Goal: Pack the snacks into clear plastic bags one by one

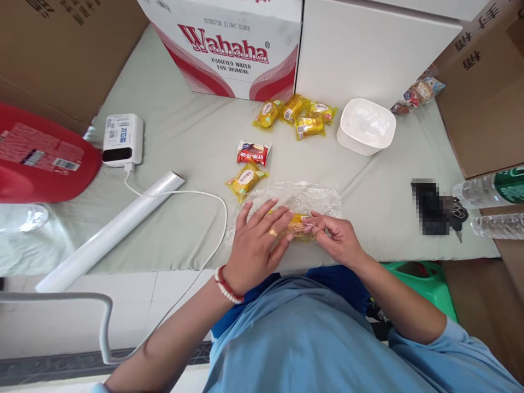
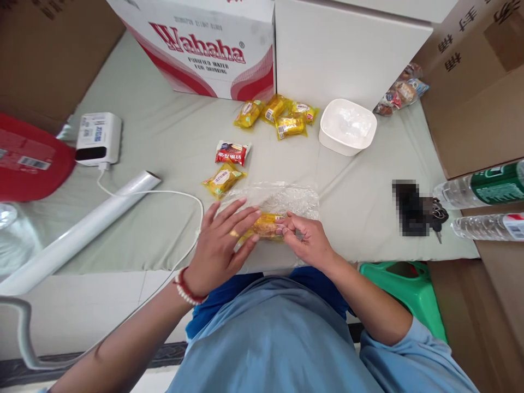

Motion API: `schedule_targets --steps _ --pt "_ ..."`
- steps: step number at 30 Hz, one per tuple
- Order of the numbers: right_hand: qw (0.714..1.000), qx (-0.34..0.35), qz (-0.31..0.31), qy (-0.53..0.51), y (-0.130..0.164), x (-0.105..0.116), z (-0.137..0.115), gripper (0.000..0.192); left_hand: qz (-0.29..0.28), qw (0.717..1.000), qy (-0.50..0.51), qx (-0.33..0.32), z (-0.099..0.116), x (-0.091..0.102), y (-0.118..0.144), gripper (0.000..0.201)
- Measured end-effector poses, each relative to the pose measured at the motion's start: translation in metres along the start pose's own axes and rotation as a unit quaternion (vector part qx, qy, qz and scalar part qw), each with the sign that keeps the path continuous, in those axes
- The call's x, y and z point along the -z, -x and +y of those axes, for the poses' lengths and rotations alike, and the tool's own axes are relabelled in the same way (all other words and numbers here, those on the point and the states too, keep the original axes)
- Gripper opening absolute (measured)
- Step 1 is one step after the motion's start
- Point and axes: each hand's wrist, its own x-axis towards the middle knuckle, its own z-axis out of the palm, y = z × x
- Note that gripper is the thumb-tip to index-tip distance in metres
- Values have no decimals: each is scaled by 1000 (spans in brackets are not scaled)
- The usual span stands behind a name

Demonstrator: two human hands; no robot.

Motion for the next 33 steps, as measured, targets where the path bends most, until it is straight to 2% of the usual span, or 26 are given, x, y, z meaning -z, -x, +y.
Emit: schedule_targets --steps 2,5,7,10,14,20,25,28,31,33 --pt "1000 -2 -7 -2 0 0 -2 31 -54 998 25 12 -10 -9 -8 22" --pt "999 -12 -36 -18 1 4 -6 32 -80 995 47 30 -21 -16 -11 19" --pt "999 -10 -43 -18 2 8 -8 30 -80 994 53 45 -23 -16 -10 18" --pt "999 0 -28 36 2 19 -8 29 -81 993 58 68 -22 -13 -8 20" --pt "994 -41 -30 101 1 31 -6 33 -88 990 68 84 -18 -12 -7 23" --pt "992 -79 -40 92 1 28 -4 37 -85 991 82 56 -15 -18 -5 17" --pt "989 -117 -24 83 -1 29 6 41 -88 990 78 75 -17 -23 0 17" --pt "989 -93 -48 100 0 38 5 38 -78 992 62 73 -17 -25 0 18" --pt "986 -46 -100 122 5 54 1 52 -70 994 55 62 -17 -26 0 19" --pt "985 -57 -102 126 7 69 2 38 -64 995 50 53 -17 -26 0 18"
